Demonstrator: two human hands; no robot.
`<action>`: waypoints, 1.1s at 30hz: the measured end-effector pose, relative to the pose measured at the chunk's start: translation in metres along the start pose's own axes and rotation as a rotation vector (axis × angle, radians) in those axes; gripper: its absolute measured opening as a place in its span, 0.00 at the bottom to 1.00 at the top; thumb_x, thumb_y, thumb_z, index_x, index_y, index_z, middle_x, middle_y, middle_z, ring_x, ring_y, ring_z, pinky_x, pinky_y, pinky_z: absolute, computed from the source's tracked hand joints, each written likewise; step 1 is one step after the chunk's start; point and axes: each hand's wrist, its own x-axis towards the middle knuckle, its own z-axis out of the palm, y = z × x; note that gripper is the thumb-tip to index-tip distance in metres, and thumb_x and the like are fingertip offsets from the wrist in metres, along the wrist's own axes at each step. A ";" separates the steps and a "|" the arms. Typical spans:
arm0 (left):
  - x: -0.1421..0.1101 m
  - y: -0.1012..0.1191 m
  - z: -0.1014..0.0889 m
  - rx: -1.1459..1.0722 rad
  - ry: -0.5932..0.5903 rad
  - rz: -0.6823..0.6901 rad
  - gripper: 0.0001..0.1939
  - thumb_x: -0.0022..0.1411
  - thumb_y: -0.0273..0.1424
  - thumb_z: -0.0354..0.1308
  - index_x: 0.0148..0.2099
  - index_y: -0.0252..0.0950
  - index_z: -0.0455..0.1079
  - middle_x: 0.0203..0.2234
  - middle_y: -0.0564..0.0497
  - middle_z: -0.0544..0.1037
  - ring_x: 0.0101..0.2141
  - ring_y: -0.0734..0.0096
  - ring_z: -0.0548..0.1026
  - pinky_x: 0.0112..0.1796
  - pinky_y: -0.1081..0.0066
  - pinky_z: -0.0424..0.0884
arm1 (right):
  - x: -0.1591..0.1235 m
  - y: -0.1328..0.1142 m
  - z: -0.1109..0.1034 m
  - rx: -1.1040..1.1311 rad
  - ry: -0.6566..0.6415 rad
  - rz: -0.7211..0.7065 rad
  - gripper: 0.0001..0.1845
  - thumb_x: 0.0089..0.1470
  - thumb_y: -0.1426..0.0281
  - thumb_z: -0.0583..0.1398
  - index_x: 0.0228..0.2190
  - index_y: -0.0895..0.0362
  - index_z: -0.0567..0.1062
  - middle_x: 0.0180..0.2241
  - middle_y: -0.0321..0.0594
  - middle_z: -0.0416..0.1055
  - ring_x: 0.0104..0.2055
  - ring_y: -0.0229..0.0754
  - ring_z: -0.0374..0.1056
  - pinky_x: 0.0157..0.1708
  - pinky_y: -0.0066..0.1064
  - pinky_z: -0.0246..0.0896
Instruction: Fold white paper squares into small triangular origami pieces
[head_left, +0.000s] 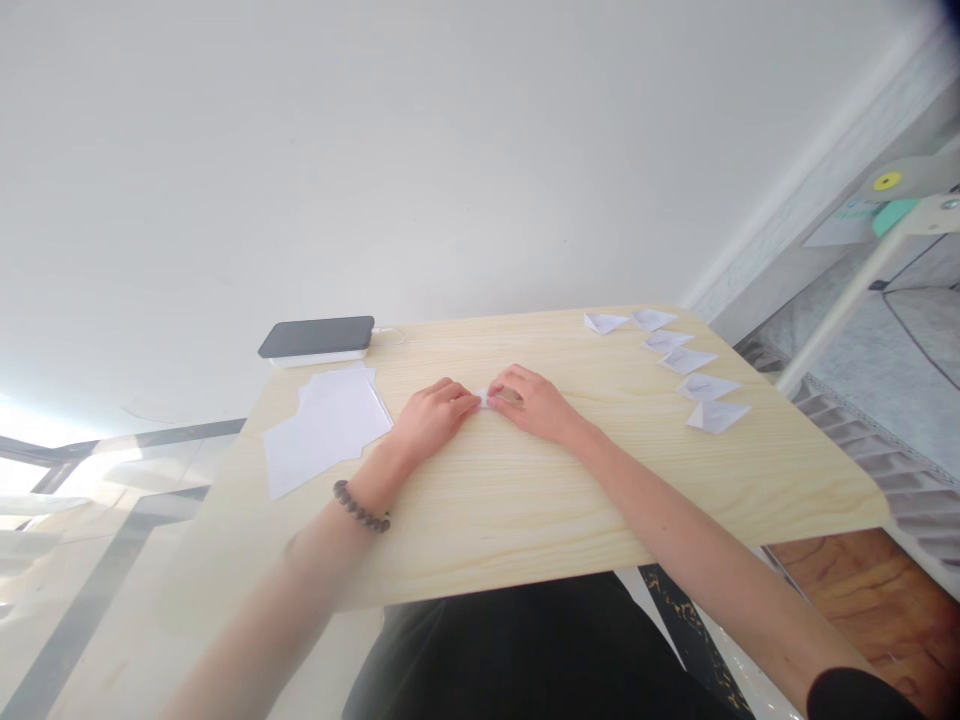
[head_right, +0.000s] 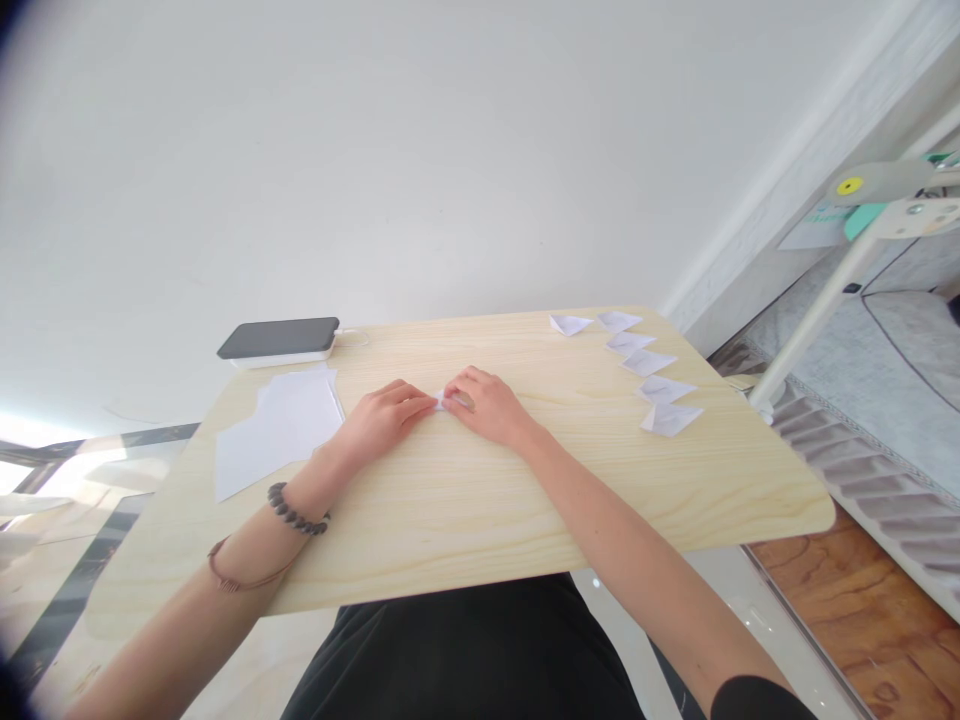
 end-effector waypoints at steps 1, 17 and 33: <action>0.000 0.000 0.001 0.035 -0.001 0.016 0.13 0.63 0.30 0.44 0.40 0.37 0.69 0.33 0.46 0.73 0.36 0.68 0.69 0.34 0.70 0.66 | -0.001 0.000 -0.001 0.017 -0.010 -0.019 0.07 0.52 0.67 0.55 0.33 0.55 0.70 0.35 0.38 0.66 0.36 0.37 0.63 0.37 0.29 0.57; 0.002 0.004 -0.009 0.038 0.207 0.042 0.09 0.59 0.29 0.46 0.37 0.36 0.67 0.31 0.48 0.74 0.39 0.67 0.68 0.40 0.66 0.63 | -0.001 -0.006 -0.002 0.039 0.075 -0.100 0.12 0.55 0.65 0.52 0.35 0.53 0.73 0.35 0.37 0.73 0.35 0.36 0.68 0.35 0.28 0.60; 0.002 0.006 -0.010 0.034 0.245 0.097 0.06 0.57 0.27 0.48 0.34 0.35 0.66 0.29 0.48 0.73 0.37 0.68 0.69 0.39 0.67 0.64 | 0.000 -0.009 -0.004 0.013 0.119 -0.275 0.11 0.55 0.67 0.51 0.32 0.52 0.74 0.36 0.37 0.72 0.38 0.38 0.64 0.39 0.31 0.60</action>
